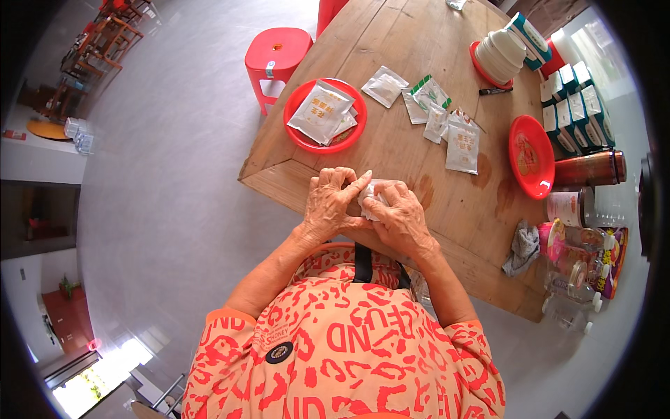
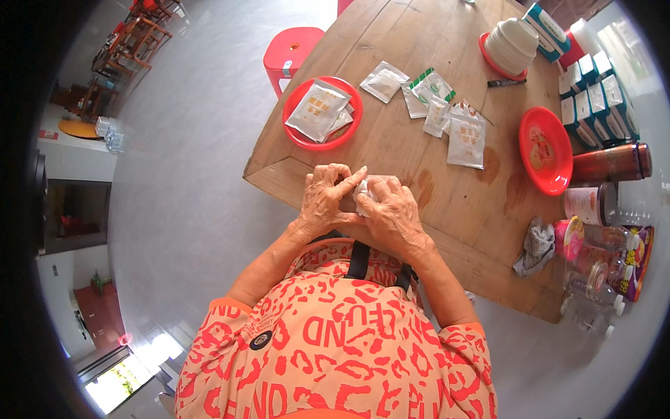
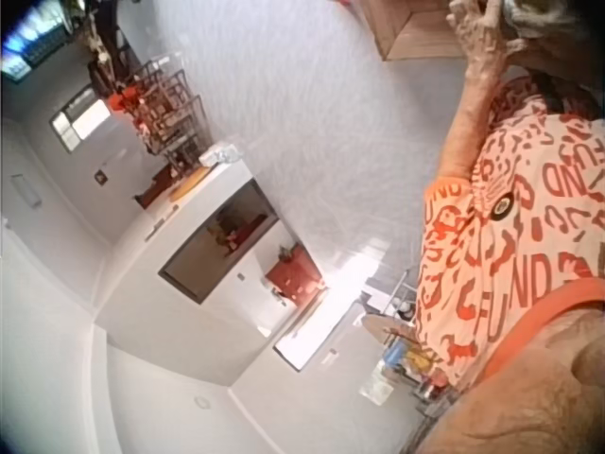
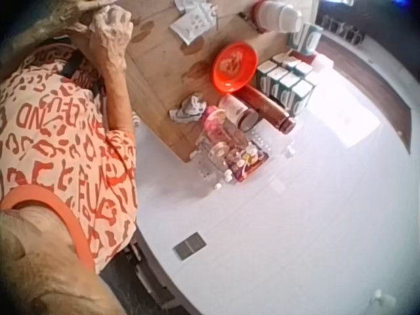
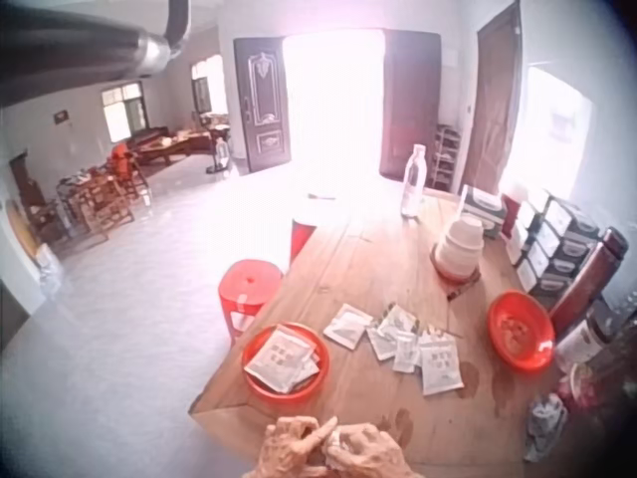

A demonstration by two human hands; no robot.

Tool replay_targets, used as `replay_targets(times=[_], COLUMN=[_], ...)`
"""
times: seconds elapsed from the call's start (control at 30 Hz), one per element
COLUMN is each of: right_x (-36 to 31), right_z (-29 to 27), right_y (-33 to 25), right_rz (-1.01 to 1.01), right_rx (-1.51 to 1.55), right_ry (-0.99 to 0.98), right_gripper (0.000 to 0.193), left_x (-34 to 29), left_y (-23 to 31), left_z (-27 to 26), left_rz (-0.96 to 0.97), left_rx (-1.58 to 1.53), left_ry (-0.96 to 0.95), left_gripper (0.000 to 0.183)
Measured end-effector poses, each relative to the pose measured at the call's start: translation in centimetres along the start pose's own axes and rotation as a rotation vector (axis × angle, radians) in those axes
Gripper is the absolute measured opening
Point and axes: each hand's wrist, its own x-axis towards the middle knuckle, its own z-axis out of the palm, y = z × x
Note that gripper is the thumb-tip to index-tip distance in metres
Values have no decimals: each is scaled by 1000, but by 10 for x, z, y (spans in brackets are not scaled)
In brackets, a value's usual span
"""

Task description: The person stands at a wooden table and repeatedly wipes small, sealed white packets with a white cloth. They handle the packets one at a time, picking them up from the table or a red bowl, wiping them thoroughly, and placing them back down.

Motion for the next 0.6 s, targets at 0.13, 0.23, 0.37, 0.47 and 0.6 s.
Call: replay_targets(times=[0.13,0.23,0.37,0.47,0.6], right_x=[4,5,0,-11,-24], right_z=[5,6,-6,-20,-22], right_y=[6,14,33,40,8], right_rz=[180,291,377,371,17], right_rx=[-6,-48,-115,77,197], right_ry=[20,73,155,200,-38], right_gripper=[31,33,33,35,37], left_x=[0,0,-1,-1,-4], left_y=[2,1,2,4,-2], left_z=[-3,-4,-3,-6,-1], left_rz=[-12,1,12,0,76], left_rx=[-7,6,35,11,8], left_ry=[-16,-17,10,2,46], left_gripper=[88,89,92,89,79])
